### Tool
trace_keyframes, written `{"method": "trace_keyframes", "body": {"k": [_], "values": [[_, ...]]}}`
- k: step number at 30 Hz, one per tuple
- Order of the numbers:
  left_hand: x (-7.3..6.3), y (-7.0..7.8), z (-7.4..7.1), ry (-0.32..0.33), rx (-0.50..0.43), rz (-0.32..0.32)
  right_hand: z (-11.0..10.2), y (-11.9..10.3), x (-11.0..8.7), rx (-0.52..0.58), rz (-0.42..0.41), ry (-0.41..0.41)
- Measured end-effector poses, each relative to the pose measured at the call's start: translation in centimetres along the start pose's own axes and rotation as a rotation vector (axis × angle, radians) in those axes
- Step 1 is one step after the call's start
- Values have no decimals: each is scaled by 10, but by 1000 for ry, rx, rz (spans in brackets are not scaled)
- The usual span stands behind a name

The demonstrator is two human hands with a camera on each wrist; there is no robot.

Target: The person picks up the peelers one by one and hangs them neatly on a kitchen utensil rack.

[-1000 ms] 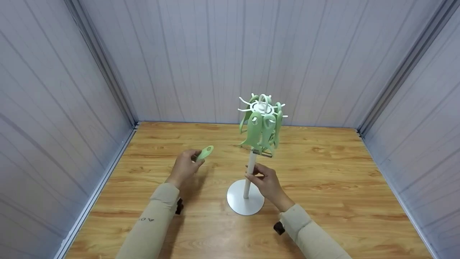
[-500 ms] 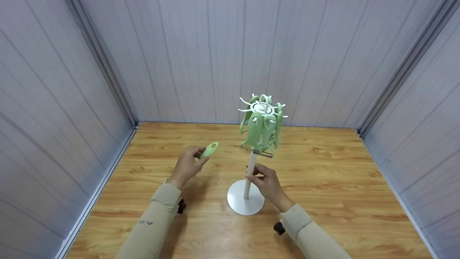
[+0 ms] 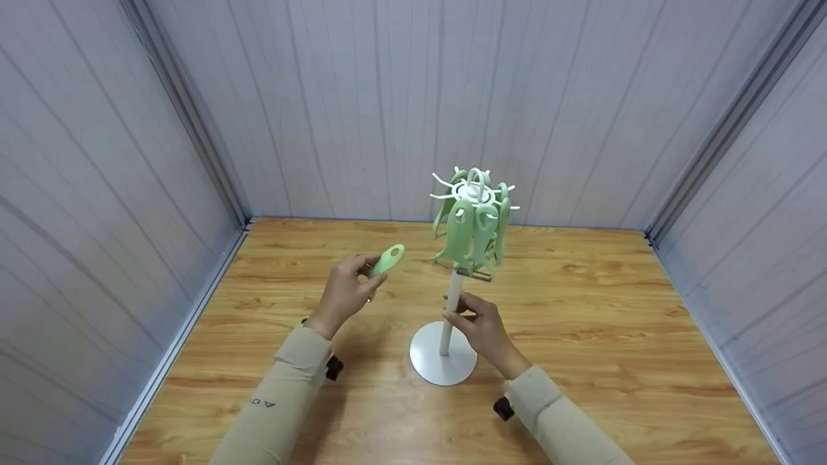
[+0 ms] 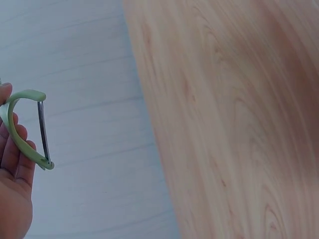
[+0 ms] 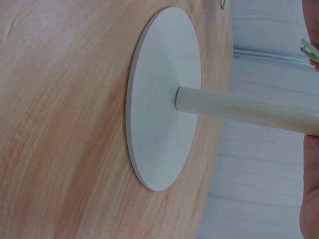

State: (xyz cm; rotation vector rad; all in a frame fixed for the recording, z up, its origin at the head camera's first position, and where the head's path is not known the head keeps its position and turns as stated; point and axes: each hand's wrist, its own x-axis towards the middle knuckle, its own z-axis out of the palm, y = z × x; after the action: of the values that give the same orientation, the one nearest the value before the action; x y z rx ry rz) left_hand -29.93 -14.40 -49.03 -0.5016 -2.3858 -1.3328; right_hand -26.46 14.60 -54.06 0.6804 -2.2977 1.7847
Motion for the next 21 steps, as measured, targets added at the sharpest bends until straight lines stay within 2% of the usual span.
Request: {"method": "trace_keyframes", "body": {"k": [7, 21], "values": [[3, 17, 2, 23, -4, 60, 0, 0, 0, 5, 7, 5], [7, 38, 3, 66, -6, 154, 0, 1, 0, 7, -6, 10]]}}
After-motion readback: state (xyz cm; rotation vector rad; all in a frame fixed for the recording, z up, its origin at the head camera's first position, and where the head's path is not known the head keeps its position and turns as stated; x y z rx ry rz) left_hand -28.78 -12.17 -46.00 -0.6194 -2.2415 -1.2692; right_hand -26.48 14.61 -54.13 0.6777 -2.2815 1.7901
